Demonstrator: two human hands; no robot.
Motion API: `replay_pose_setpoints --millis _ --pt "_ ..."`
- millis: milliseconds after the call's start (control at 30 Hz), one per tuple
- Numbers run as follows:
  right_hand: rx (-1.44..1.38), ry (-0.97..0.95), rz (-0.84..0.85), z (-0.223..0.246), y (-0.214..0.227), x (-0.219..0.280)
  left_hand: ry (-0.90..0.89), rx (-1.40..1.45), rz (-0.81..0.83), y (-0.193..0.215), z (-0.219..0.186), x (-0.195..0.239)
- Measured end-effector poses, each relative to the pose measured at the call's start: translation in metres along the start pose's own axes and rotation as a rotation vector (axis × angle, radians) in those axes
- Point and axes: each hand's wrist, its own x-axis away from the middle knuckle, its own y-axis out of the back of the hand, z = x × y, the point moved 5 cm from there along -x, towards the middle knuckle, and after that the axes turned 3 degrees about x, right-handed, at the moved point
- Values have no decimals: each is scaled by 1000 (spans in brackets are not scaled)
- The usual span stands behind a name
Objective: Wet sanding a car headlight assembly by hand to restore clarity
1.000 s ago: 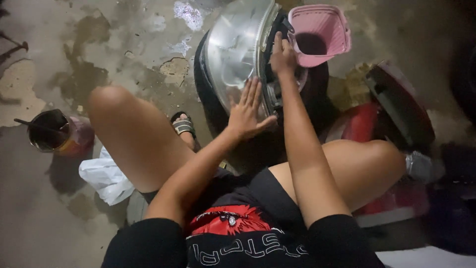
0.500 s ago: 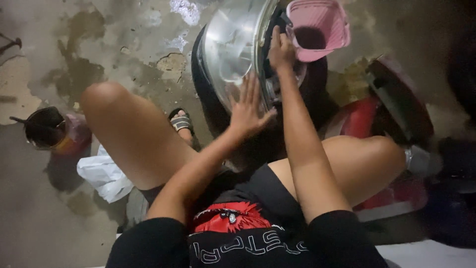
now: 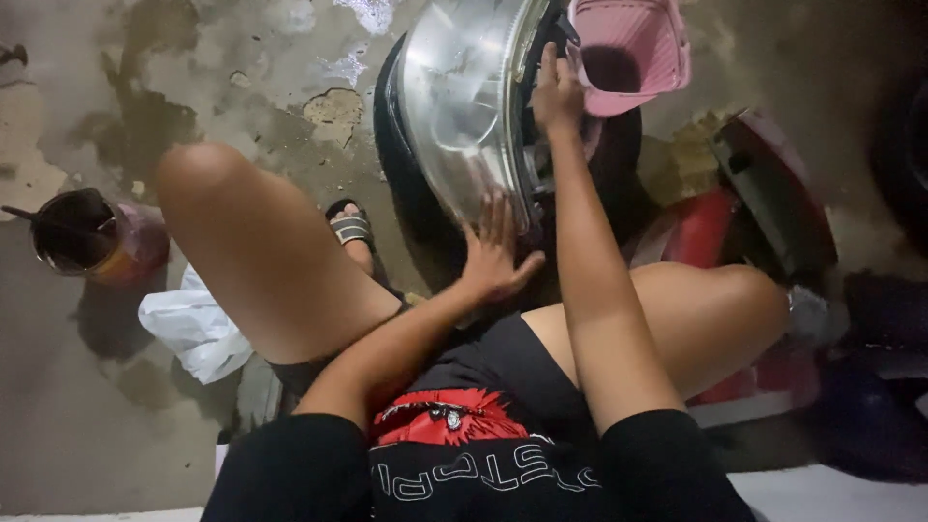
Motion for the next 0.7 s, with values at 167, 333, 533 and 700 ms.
replay_pose_setpoints --millis 167,333,533,700 --pt "-2 -62 29 -1 0 -3 44 -28 -75 13 16 -35" --pt "41 -26 6 0 -2 -2 -33 -54 -129 16 5 -19" --pt "48 -75 23 5 2 -1 24 -93 -95 26 21 -39" --pt "48 -81 50 -3 -2 0 -24 -96 -85 1 19 -9"
